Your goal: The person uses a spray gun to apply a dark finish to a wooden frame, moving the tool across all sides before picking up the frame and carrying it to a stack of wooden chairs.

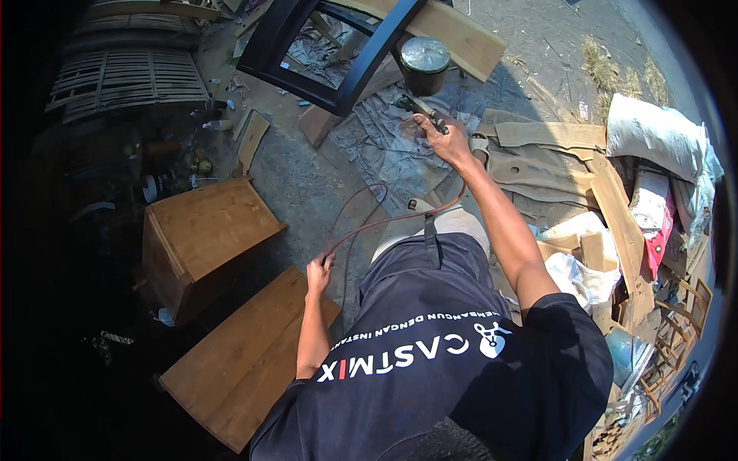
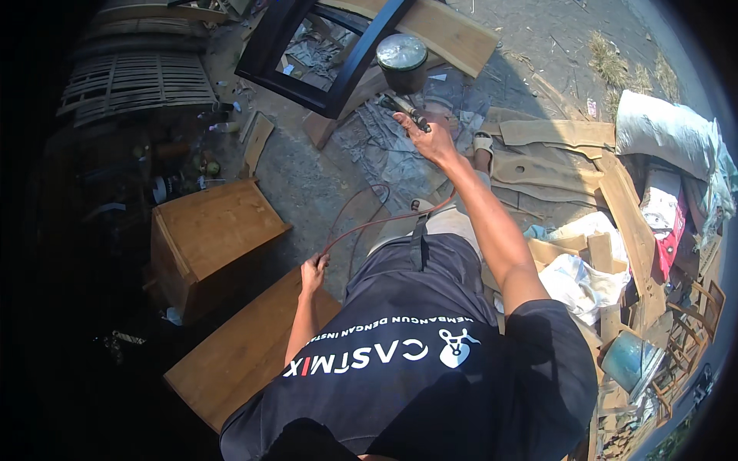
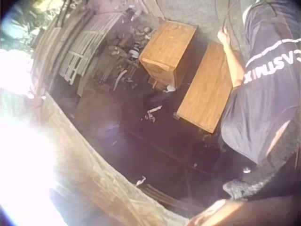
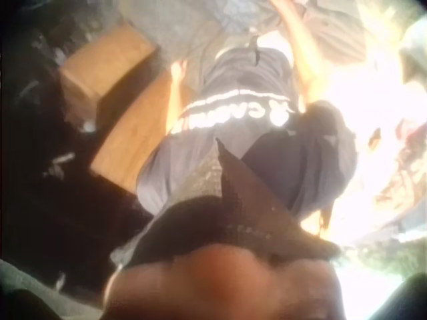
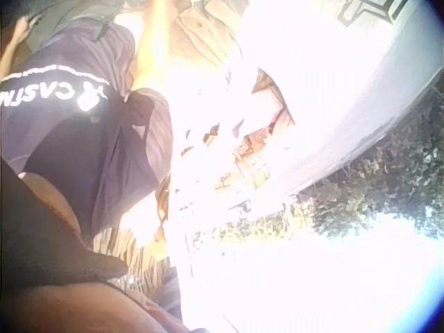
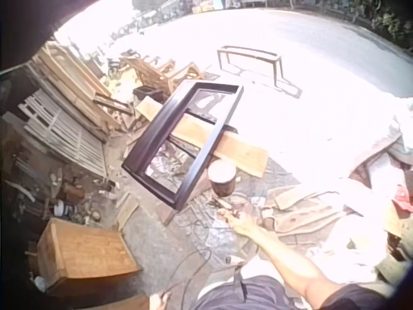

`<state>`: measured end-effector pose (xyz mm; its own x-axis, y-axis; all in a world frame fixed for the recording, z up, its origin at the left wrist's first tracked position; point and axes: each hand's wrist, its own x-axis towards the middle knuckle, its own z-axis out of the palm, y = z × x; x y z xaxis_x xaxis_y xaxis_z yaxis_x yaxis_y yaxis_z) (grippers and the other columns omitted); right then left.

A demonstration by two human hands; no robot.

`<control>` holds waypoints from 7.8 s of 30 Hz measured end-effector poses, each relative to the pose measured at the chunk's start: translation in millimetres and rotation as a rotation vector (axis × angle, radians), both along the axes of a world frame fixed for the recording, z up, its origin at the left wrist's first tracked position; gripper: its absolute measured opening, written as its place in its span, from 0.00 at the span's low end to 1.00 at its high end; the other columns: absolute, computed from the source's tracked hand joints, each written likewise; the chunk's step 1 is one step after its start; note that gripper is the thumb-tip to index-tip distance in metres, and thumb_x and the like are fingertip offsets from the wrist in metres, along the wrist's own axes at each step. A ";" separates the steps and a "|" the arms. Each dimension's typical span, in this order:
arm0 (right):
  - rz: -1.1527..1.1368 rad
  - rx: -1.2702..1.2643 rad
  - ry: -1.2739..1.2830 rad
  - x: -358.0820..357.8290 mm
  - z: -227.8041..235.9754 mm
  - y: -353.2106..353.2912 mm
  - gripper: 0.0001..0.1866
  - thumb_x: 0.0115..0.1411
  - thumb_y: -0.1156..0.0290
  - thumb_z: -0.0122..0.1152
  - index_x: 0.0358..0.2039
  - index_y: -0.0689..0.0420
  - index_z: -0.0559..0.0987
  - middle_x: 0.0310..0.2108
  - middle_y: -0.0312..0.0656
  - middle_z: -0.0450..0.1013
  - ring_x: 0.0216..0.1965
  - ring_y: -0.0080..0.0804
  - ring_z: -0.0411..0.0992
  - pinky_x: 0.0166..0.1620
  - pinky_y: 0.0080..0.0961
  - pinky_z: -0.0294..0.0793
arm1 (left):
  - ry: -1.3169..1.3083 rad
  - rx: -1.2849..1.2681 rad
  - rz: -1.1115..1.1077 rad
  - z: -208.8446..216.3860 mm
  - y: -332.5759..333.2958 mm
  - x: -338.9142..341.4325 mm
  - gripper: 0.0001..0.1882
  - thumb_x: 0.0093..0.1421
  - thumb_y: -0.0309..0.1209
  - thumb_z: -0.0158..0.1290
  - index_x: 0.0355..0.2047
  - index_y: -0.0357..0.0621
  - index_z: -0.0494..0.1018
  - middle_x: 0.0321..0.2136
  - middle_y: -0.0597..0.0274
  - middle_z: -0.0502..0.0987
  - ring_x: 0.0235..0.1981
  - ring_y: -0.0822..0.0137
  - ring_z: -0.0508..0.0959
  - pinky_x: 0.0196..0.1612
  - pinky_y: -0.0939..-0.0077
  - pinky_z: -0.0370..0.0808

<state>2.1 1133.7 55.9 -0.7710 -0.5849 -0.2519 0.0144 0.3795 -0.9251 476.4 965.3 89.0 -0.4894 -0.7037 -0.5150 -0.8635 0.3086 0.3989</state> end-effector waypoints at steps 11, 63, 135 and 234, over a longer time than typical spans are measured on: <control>0.133 -0.076 0.035 74.7 61.9 -5.2 0.31 0.63 0.37 0.63 0.40 0.58 0.85 0.23 0.44 0.76 0.24 0.35 0.69 0.31 0.37 0.68 | 0.066 0.041 0.023 -25.3 -11.8 49.8 0.17 0.67 0.40 0.56 0.38 0.36 0.81 0.28 0.48 0.83 0.32 0.54 0.84 0.38 0.62 0.76; -0.453 -0.037 0.198 -461.9 92.5 11.8 0.41 0.58 0.27 0.58 0.35 0.60 0.85 0.22 0.43 0.80 0.31 0.36 0.81 0.41 0.35 0.77 | 0.108 0.073 -0.030 37.1 54.2 -333.2 0.15 0.67 0.38 0.56 0.36 0.36 0.80 0.26 0.51 0.79 0.30 0.63 0.79 0.36 0.66 0.74; -0.222 -0.010 -0.026 -89.9 101.0 7.0 0.35 0.62 0.32 0.61 0.33 0.60 0.83 0.20 0.34 0.75 0.25 0.22 0.71 0.32 0.26 0.71 | 0.077 0.145 0.012 -30.6 -24.7 -70.0 0.16 0.67 0.41 0.57 0.38 0.38 0.81 0.29 0.50 0.83 0.33 0.58 0.84 0.38 0.64 0.76; 1.398 -0.010 -0.096 -980.7 96.6 -239.5 0.31 0.65 0.39 0.61 0.37 0.60 0.83 0.21 0.41 0.75 0.26 0.29 0.72 0.33 0.34 0.72 | 0.014 -0.025 0.991 33.9 279.1 -1085.6 0.12 0.67 0.36 0.58 0.41 0.39 0.81 0.33 0.48 0.82 0.36 0.51 0.82 0.41 0.63 0.76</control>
